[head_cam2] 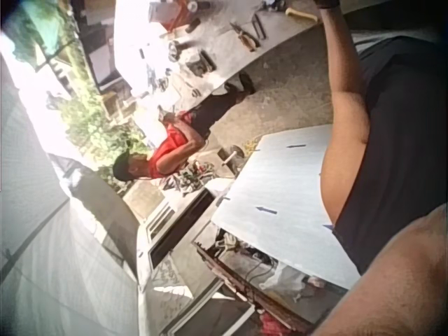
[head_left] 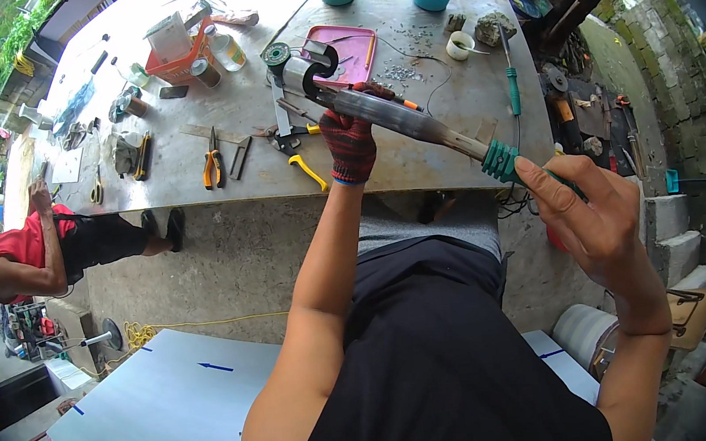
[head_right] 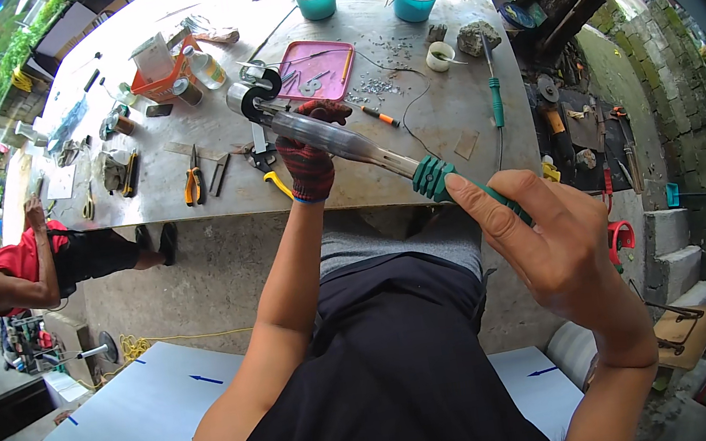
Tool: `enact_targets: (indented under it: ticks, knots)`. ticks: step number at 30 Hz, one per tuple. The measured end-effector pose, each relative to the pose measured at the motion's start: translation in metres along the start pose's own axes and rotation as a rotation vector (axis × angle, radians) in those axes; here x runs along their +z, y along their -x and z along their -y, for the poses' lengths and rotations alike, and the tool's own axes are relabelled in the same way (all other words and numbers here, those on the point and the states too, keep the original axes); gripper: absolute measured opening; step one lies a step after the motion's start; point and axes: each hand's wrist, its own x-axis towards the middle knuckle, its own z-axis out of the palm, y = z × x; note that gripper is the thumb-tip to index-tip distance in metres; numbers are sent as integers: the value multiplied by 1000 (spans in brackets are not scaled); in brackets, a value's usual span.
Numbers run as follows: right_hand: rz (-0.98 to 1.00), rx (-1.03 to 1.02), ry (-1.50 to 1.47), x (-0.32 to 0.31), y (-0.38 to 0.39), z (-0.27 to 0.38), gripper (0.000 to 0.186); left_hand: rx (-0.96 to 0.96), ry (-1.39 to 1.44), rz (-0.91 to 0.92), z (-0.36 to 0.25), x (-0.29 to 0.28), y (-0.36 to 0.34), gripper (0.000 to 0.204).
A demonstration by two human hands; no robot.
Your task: The person uses a hammer to bend a metal rod into a hook shape on a workbench. They repeatedly strike the rod, check its curvature, and adjust its position using pliers and a file to refine the shape.
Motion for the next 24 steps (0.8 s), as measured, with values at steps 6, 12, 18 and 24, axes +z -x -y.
enact_targets:
  ticks: [6,12,18,24]
  knots:
    - [21,40,-53,-1,-1,3,60,16,-2,-1,5,-3,1,29]
    - [23,-68,98,-2,0,-1,55,4,-11,13,10,-8,2,31]
    - [51,-154,271,-5,-1,3,55,-12,-95,-32,19,-14,5,32]
    - [37,-58,86,-3,1,-1,55,-24,-66,-13,13,-10,4,26]
